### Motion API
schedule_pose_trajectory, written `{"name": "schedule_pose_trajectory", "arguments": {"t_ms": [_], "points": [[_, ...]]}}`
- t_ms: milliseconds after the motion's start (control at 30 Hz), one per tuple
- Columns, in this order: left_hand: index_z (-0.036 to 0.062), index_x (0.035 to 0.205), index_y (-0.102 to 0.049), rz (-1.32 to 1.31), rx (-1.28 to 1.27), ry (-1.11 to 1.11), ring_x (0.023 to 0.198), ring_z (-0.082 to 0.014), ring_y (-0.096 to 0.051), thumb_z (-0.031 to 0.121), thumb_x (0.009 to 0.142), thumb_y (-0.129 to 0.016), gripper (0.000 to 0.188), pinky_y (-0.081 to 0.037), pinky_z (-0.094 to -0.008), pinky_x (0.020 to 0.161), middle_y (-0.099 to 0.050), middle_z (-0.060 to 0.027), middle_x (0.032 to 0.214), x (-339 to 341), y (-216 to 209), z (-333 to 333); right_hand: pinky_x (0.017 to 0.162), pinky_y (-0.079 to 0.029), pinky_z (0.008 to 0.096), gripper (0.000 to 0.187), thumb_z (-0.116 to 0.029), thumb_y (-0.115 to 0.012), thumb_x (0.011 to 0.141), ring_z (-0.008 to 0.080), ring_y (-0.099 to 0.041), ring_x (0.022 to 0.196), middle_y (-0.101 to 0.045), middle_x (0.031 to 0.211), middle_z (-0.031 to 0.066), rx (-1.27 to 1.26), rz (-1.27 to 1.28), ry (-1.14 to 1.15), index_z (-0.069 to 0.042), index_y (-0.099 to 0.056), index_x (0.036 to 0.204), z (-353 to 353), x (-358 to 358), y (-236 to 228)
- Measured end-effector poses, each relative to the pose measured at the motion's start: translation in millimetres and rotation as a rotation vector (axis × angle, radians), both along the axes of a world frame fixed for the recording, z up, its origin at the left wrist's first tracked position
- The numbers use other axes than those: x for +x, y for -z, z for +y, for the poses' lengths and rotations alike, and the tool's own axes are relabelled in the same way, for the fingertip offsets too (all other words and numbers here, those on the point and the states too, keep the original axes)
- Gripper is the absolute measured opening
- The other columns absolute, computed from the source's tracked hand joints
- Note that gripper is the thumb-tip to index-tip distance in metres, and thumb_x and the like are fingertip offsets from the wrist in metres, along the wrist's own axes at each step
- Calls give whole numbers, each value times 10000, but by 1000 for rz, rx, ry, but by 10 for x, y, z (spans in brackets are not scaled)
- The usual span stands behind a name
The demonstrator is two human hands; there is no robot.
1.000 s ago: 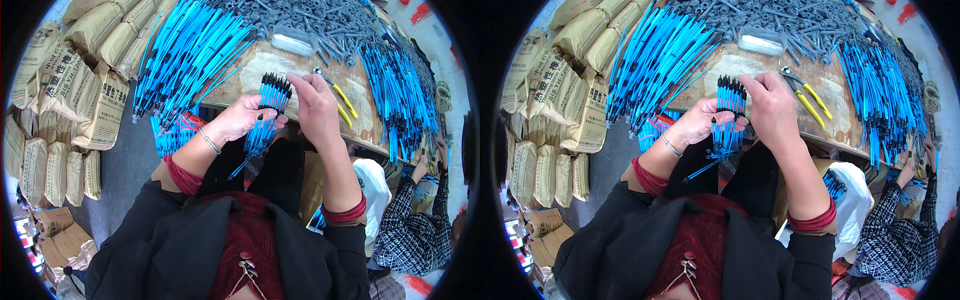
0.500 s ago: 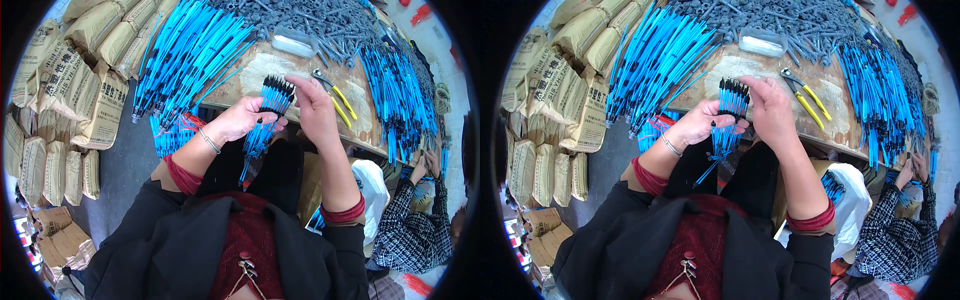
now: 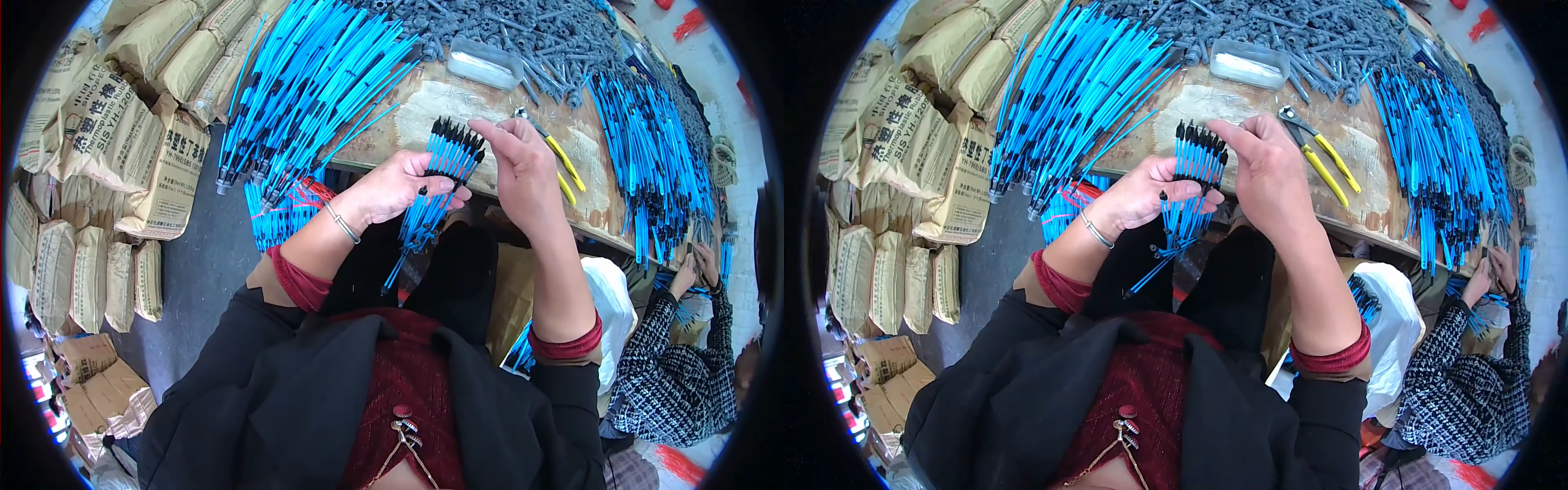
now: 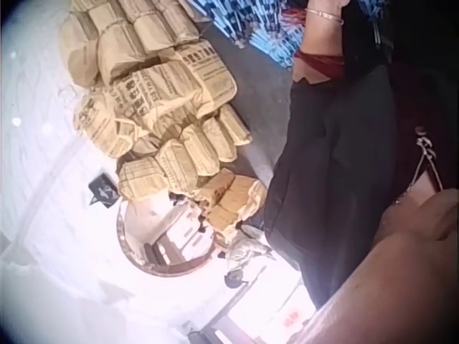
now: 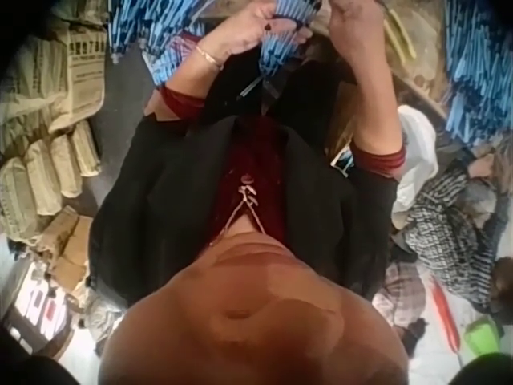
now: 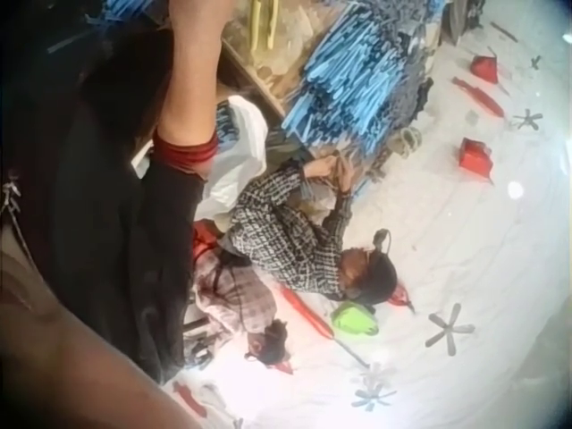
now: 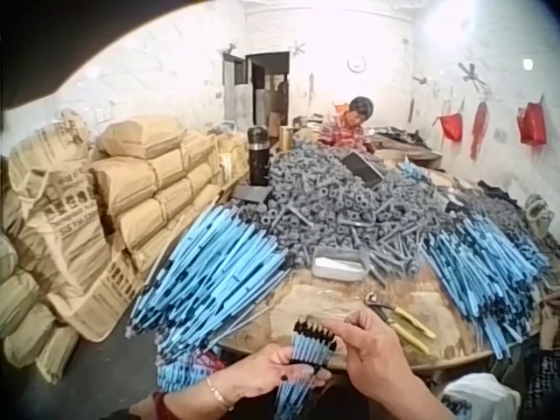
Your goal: The person inserts blue wires into connector bases and secures them using pliers.
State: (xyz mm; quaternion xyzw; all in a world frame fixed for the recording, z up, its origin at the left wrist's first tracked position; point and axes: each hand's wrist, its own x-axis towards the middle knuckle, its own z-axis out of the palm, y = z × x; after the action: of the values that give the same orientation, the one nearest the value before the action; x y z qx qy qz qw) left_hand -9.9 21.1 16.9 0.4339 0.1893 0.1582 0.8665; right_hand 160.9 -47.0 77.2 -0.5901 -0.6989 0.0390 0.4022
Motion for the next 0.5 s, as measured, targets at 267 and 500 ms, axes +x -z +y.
{"name": "schedule_pose_trajectory", "arguments": {"t_ms": [267, 500], "points": [[39, 1112, -566, -9, 27, -24, 887, -216, -631, 5, 861, -527, 256, -508, -328, 783, -643, -117, 974, 15, 1, -19, 655, -428, 295, 297, 75, -530, 775, 230, -532, 722, -528, 753, 94, 2, -30, 9, -69, -638, 1011, -4, -13, -28], [34, 1088, -577, 32, 90, -4, 868, -200, -635, 2, 854, -533, 240, -512, -310, 751, -649, -112, 947, 13, 26, 14, 643, -446, 305, 236, 73, -548, 773, 253, -562, 709, -560, 775, 109, 69, -102, -85, -32, -634, 965, 6, 11, -95]]}}
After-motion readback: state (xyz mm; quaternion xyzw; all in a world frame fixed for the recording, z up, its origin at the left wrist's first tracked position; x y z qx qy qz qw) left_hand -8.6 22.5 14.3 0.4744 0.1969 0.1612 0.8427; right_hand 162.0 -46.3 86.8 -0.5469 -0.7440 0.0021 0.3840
